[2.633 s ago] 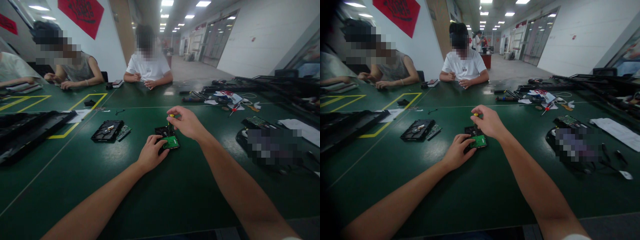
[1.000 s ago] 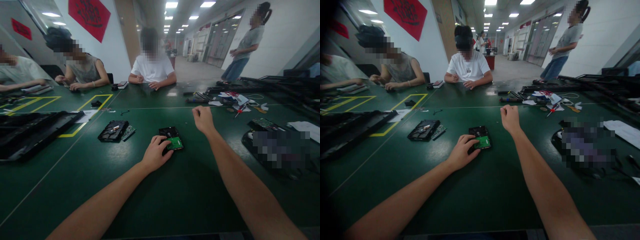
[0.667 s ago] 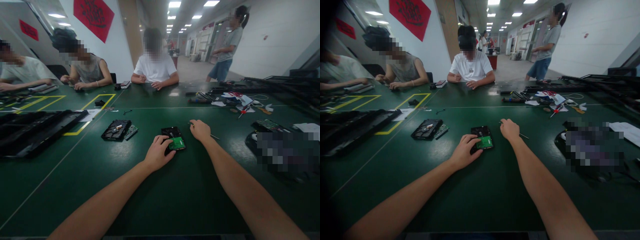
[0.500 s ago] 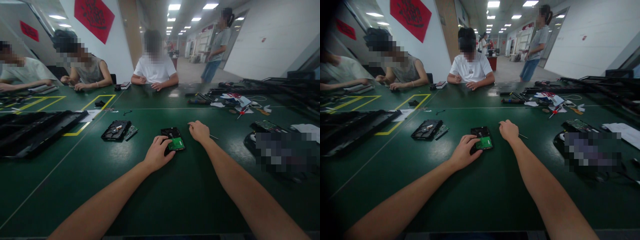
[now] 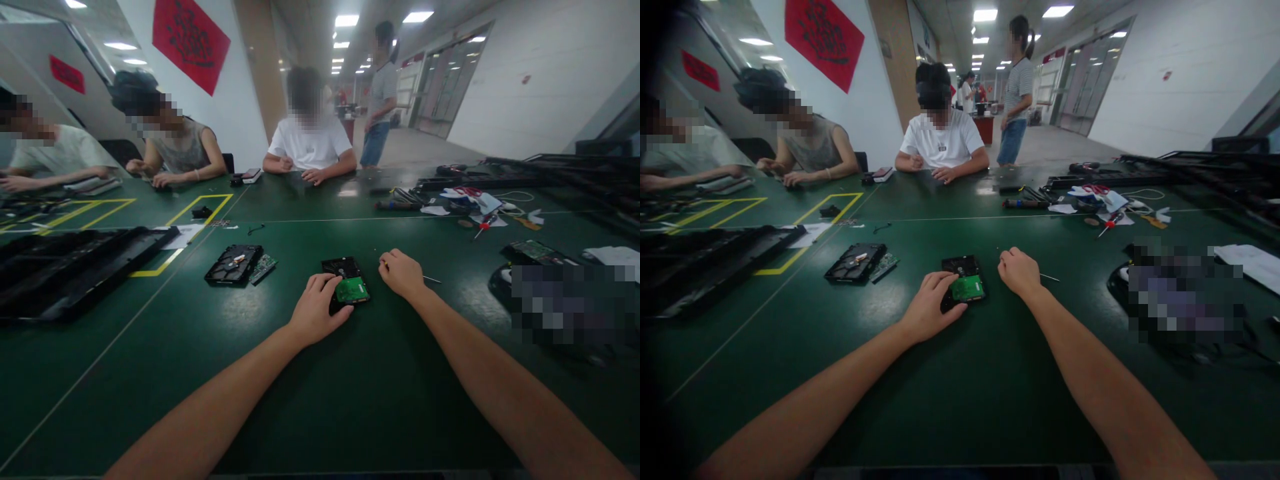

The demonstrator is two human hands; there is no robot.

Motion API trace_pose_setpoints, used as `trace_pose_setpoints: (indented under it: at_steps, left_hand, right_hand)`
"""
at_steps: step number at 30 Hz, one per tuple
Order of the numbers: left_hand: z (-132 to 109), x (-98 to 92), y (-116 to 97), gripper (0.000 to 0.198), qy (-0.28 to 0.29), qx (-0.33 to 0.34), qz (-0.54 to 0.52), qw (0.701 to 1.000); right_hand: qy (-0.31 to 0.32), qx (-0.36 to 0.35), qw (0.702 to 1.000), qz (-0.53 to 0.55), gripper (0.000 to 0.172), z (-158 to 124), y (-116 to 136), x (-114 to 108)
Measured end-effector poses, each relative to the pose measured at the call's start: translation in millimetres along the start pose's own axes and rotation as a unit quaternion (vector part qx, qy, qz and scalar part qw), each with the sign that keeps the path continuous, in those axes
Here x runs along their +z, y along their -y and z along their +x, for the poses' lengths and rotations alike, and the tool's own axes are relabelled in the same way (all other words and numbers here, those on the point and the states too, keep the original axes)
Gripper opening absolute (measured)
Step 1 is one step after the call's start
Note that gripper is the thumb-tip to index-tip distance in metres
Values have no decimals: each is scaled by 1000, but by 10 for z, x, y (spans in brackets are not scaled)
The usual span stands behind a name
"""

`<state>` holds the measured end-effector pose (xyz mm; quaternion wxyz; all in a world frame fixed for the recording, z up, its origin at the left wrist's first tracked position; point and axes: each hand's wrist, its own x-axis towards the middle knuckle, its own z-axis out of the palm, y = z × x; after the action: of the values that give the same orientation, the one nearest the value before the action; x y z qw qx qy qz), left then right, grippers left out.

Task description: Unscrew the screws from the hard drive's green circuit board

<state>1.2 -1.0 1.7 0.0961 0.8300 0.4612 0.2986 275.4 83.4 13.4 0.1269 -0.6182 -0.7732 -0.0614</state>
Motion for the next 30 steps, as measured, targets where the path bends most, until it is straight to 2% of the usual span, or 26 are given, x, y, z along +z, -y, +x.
trace_pose_setpoints:
  at_steps: [9,18,26,30]
  left_hand:
    - [42,-24,-15,81,44,-1,20,999]
    - [60,-39,-9,85,48,2,17,999]
    - [63,-68,14,94,81,-1,7,997]
    - [112,-52,-3,99,62,-20,0,998]
  right_hand:
    - [3,-8,1000,21,26,-79,-10,-18]
    - [14,-2,999,29,32,-73,-3,-41]
    - [10,-15,999,30,34,-112,22,-47]
    - [8,-26,999,36,31,-169,2,-57]
